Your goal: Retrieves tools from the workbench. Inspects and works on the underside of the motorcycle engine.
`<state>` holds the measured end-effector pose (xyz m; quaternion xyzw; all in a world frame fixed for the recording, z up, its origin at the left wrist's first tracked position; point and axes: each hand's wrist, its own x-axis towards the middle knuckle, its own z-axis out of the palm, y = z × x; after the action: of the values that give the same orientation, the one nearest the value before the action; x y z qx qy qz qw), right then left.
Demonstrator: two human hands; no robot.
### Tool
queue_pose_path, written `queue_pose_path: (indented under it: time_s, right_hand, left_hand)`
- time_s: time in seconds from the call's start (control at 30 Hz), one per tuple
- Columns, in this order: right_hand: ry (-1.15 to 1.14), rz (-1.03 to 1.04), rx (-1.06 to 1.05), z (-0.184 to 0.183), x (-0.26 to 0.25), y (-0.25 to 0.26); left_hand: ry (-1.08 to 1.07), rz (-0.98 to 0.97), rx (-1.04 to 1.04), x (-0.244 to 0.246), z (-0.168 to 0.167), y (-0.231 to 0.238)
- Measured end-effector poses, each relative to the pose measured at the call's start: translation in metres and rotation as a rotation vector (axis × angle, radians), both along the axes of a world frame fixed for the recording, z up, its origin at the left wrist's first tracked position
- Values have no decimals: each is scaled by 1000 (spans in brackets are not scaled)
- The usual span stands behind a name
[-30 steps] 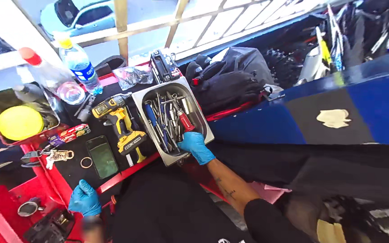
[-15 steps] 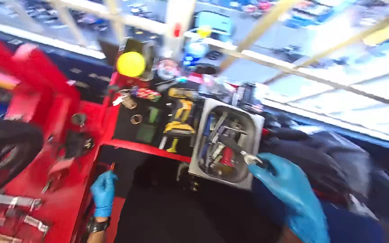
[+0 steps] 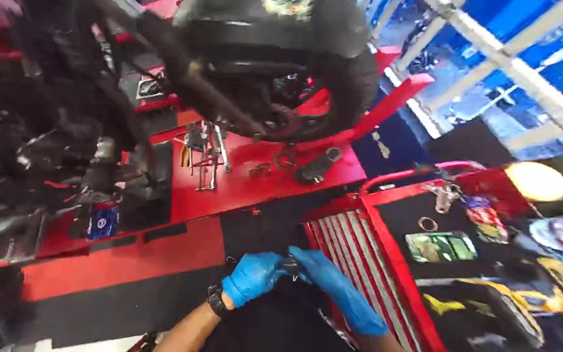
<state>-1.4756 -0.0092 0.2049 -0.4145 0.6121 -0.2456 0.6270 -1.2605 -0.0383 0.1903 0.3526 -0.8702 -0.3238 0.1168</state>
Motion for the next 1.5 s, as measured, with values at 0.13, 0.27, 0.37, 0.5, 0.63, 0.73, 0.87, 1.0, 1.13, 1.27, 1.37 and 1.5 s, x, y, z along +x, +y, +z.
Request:
queue_pose_path:
  time_s: [0.13, 0.27, 0.37, 0.5, 0.63, 0.73, 0.87, 1.0, 1.13, 1.27, 1.37, 1.5]
  right_hand:
    - [42, 392, -219, -9, 115, -61]
    - [-334, 589, -141, -8, 211, -95]
    - [-505, 713, -81, -11, 266, -114]
    - [-449, 885, -51, -17, 340, -118]
    - [-432, 1112, -53, -24, 421, -116]
    - [-435, 1182, -45, -31, 480, -97]
    - [-449, 1196, -48, -51, 556, -81]
    - [-518, 1132, 67, -92, 663, -66]
    - [-525, 1133, 149, -116, 798, -39]
    - [-373, 1274, 113, -106, 929, 8]
    - [-325, 1271, 142, -103, 1018, 36]
    - [-341, 1285, 277, -111, 1147, 54]
  left_hand:
    - [53, 331, 170, 109, -17, 7]
    - [404, 614, 305, 191, -30, 26]
    - [670, 802, 425, 232, -29, 36]
    - [694, 1156, 316, 259, -38, 63]
    - [693, 1483, 224, 287, -40, 88]
    - [736, 1656, 153, 316, -45, 107]
    - [756, 1667, 172, 385, -60, 121]
    - [613, 1477, 403, 506, -77, 150]
    - [701, 1594, 553, 647, -100, 198]
    - [1297, 1772, 401, 783, -119, 222]
    - [1403, 1795, 306, 868, -111, 227]
    - [1403, 1826, 259, 983, -116, 252]
